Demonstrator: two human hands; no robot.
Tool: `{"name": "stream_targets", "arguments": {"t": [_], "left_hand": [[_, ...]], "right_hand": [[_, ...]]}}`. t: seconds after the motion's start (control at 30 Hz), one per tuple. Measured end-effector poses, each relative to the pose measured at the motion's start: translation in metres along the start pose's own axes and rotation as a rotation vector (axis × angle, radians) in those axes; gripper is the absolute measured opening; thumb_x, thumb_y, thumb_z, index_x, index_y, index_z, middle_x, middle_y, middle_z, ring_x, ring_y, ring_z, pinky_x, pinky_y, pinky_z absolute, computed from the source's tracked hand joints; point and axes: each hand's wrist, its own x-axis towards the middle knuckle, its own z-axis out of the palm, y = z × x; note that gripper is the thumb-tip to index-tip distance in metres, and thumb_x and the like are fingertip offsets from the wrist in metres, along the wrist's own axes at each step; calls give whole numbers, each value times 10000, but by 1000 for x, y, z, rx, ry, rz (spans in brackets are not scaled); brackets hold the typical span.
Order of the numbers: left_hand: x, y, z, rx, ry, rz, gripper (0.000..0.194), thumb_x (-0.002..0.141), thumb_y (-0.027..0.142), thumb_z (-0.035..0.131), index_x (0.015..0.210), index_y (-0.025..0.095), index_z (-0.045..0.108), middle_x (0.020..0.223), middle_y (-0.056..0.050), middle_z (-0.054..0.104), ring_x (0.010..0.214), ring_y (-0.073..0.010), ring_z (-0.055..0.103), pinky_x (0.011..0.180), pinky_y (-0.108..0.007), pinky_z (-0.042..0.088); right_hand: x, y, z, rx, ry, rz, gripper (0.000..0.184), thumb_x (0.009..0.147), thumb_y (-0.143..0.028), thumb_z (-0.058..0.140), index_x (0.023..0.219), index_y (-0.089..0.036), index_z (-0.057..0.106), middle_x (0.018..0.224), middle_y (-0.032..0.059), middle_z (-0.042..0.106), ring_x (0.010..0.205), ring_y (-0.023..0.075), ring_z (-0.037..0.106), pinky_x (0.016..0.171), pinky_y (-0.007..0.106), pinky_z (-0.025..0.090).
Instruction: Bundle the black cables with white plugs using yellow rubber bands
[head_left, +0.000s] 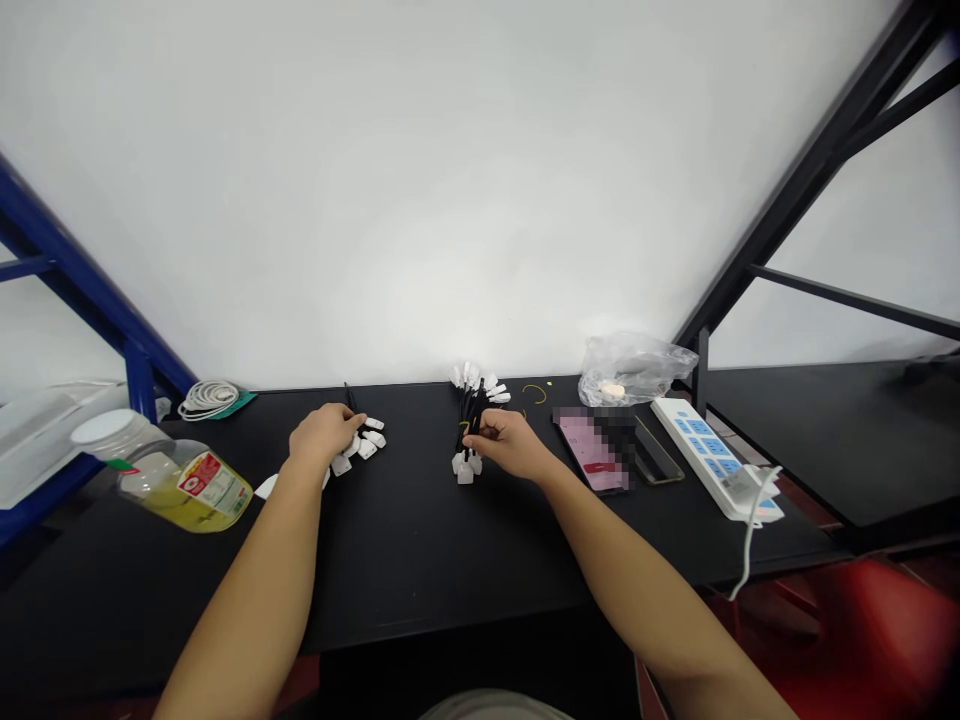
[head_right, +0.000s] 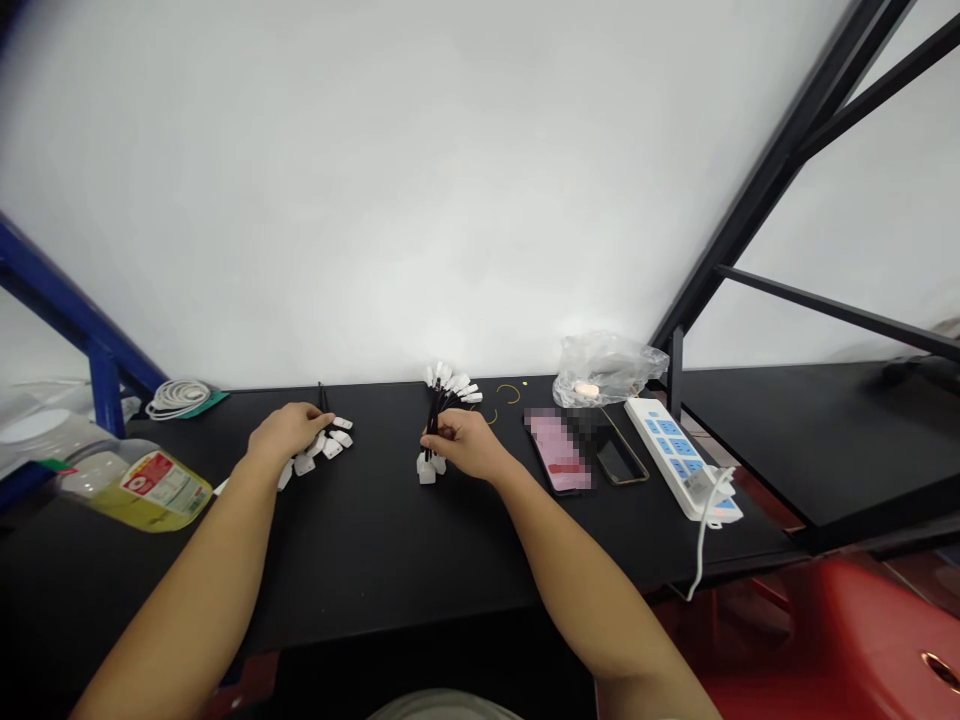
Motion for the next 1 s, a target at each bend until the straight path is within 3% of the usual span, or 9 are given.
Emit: {"name": "stream_targets", "arguments": {"t": [0.27,0.4,0.5,0.6,0.73,0.87,1.0], "left_hand": [[2,1,4,-105,-4,87,311,679,399,694,951,268,769,1071,-107,754,976,-350,683,741,-395,494],[-7,8,-3,-258,186,123,292,719,357,652,969,251,759,1051,-93,755,980,-340,679,771,-412,494],[-22,28,0,-532,312,286,300,770,356,613,1010,226,736,916,-63,747,819,-241,677,753,-356,501],[-46,58,14,-774,150,500,309,760,392,640,973,181,717,803,-39,709,638,-160,608,615,-280,480],[-75,88,33,-769,-166,705,205,762,347,663,853,166,691,653,7,632,551,-110,530,524,-226,402],[-83,92,41,-737,-315,736,150,791,311,659,827,167,679,618,13,630,550,-110,555,505,-217,382],[-79,90,45,-818,-476,668,189,787,332,702,836,158,646,628,-26,686,603,-158,659,561,-253,482]], "right_hand": [[0,1,0,-8,-1,-5,337,821,-332,692,618,-188,466,613,-55,445,569,89,389,529,232,296],[0,-1,0,-13,5,-11,317,823,-338,688,627,-186,490,614,-53,448,570,90,391,533,231,303],[0,-2,1,-14,9,-1,327,819,-345,688,620,-186,483,615,-51,456,573,91,402,534,230,310],[0,-2,2,-9,16,9,342,817,-353,686,612,-186,469,610,-50,459,570,90,406,529,226,310],[0,0,1,-4,22,7,314,821,-345,682,628,-183,495,605,-49,474,563,90,406,525,224,313],[-1,0,0,-17,-3,-31,261,820,-325,690,656,-177,552,609,-42,483,578,99,427,540,227,328],[-1,1,0,21,-37,-26,197,831,-343,694,762,-165,645,648,-29,503,602,105,443,543,223,346]]}}
